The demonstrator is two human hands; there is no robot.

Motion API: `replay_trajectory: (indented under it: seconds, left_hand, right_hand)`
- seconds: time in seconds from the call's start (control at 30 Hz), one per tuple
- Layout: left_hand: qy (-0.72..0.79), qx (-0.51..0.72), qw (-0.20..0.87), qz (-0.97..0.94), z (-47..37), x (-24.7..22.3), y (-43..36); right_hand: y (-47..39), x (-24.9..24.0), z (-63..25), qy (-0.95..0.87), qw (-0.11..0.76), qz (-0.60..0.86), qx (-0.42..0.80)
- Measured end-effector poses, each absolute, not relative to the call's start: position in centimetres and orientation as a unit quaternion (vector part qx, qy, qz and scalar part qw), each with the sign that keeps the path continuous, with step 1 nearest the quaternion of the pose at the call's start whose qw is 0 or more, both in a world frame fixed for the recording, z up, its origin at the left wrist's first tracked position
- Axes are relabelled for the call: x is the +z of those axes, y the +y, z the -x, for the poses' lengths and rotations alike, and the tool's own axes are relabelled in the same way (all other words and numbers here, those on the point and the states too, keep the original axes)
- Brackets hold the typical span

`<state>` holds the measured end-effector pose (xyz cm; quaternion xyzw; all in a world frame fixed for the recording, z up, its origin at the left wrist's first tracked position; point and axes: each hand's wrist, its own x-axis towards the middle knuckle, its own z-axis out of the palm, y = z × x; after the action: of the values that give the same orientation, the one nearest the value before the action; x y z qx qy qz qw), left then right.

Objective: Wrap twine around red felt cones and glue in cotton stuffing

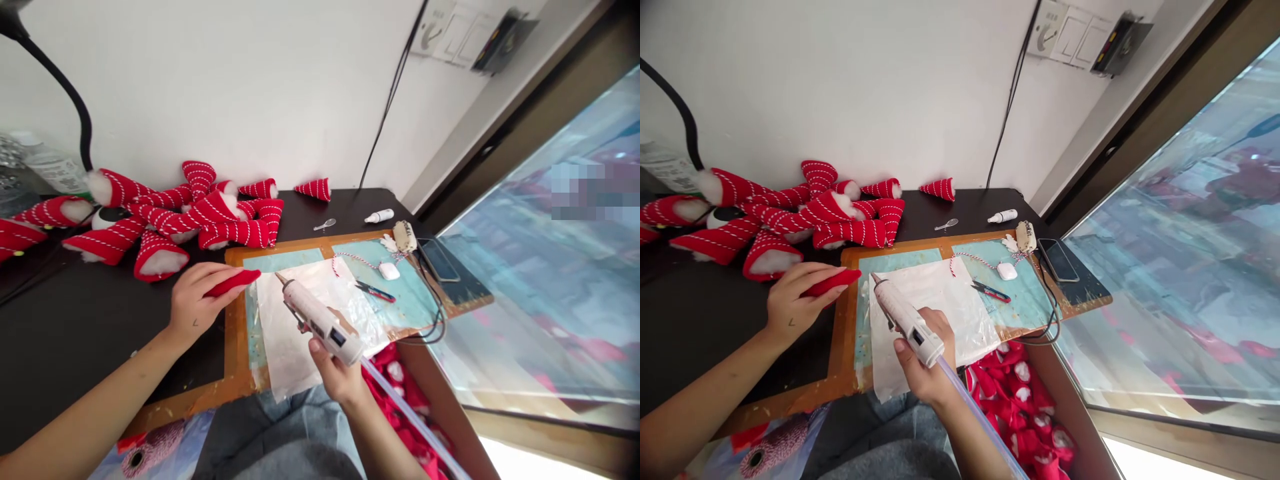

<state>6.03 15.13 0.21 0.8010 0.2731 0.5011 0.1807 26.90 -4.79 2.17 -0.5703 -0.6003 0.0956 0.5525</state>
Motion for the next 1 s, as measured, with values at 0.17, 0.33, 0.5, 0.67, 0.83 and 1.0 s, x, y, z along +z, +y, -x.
replay_trajectory:
  seconds: [0.17, 0.33, 0.5, 0.67, 0.83, 1.0]
  left_hand:
    - [0.174, 0.524, -0.094, -0.828, -5.3, 0.7, 15.0]
    - [0.167, 0.509, -0.115, -0.837, -5.4, 0.8, 14.3]
    - [0.179, 0.505, -0.115, -0.836, -5.2, 0.7, 14.4]
    - [0.182, 0.509, -0.123, -0.832, -5.3, 0.5, 14.5]
    - [0.207, 0.508, -0.080, -0.832, -5.4, -0.2, 14.5]
    - [0.238, 0.506, -0.040, -0.828, -5.4, -0.8, 14.6]
  right_hand:
    - [-4.9, 2.8, -26.5, -0.644, 0.520, 0.557, 0.069]
    - [-4.5, 2.7, -26.2, -0.651, 0.513, 0.556, 0.061]
    - [-4.5, 2.4, -26.2, -0.643, 0.496, 0.578, 0.076]
    - [-4.4, 2.3, -26.4, -0.644, 0.481, 0.590, 0.077]
    - [-4.4, 2.3, -26.5, -0.634, 0.476, 0.608, 0.054]
    - [-4.4, 2.3, -26.2, -0.637, 0.475, 0.606, 0.041]
